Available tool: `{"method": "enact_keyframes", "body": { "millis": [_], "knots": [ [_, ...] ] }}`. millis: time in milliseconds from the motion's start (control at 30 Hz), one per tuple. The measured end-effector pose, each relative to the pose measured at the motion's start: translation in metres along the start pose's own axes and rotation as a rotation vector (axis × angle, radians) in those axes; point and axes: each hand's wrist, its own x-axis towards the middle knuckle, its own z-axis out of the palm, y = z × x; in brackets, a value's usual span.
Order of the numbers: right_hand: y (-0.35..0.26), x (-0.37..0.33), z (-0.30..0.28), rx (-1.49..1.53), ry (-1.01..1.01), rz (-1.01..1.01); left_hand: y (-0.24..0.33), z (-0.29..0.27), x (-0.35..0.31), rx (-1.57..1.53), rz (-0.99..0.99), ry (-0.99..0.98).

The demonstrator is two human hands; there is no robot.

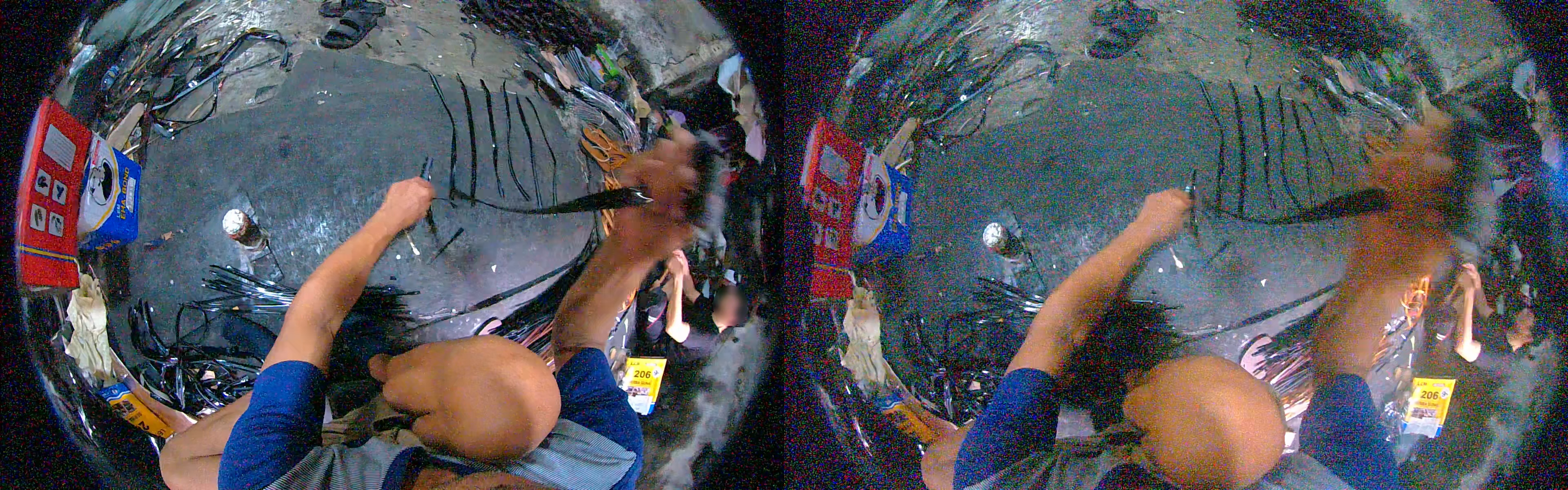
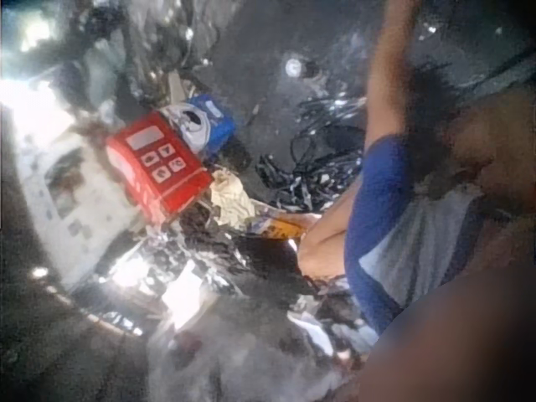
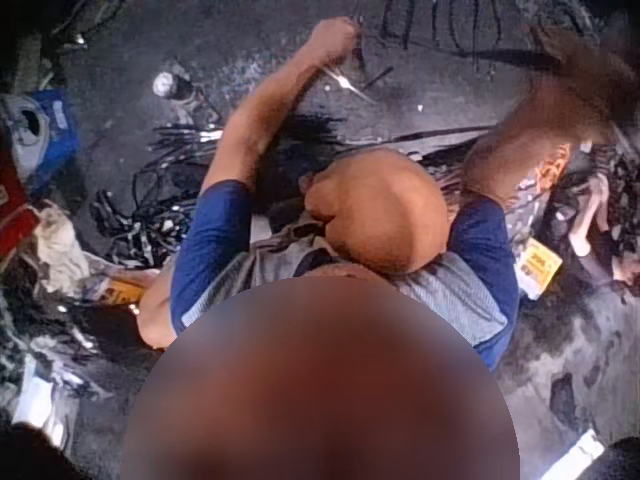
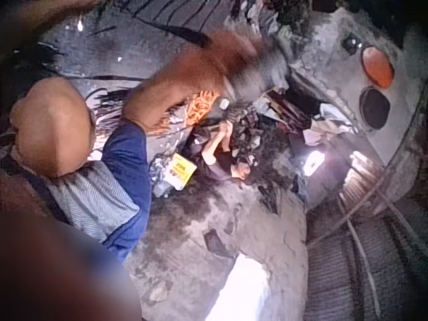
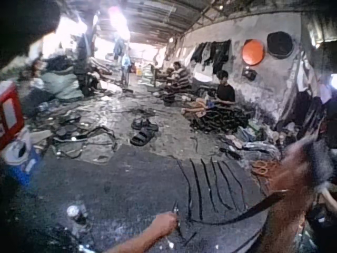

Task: The person sits on the floor and repeatedly strips the black outer insulation from thin cables using a small cylindrical tool. They pull the insulation off by hand and place the stripped cables into a pile on the floor.

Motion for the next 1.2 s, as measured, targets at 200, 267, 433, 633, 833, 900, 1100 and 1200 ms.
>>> {"method": "enact_keyframes", "body": {
  "millis": [200,267,433,633,833,900,1100,1200],
  "knots": [
    [-0.140,0.006,-0.064,-1.717,0.115,-0.748,-0.081,-0.032,-0.035,-0.033,-0.705,0.210],
    [-0.114,-0.016,-0.086,-1.453,0.165,-0.437,-0.060,-0.046,-0.045,0.046,-0.784,0.434],
    [0.037,-0.076,-0.077,-1.541,-0.043,0.169,-0.007,-0.075,-0.105,-0.291,-0.718,0.616],
    [0.160,-0.151,-0.081,-0.998,-0.088,0.556,0.083,-0.113,-0.134,-1.705,-0.428,0.739],
    [0.194,-0.172,-0.070,-1.054,-0.267,0.540,0.064,-0.134,-0.172,-1.456,-0.612,1.107],
    [0.196,-0.174,-0.070,-1.092,-0.385,0.514,0.058,-0.135,-0.187,-1.493,-0.604,1.118],
    [0.183,-0.181,-0.081,-1.179,-0.586,0.474,0.012,-0.152,-0.228,-1.463,-0.680,1.338],
    [0.186,-0.218,-0.123,-1.220,-0.617,0.478,-0.015,-0.159,-0.286,-1.340,-0.847,1.414]
  ]
}}
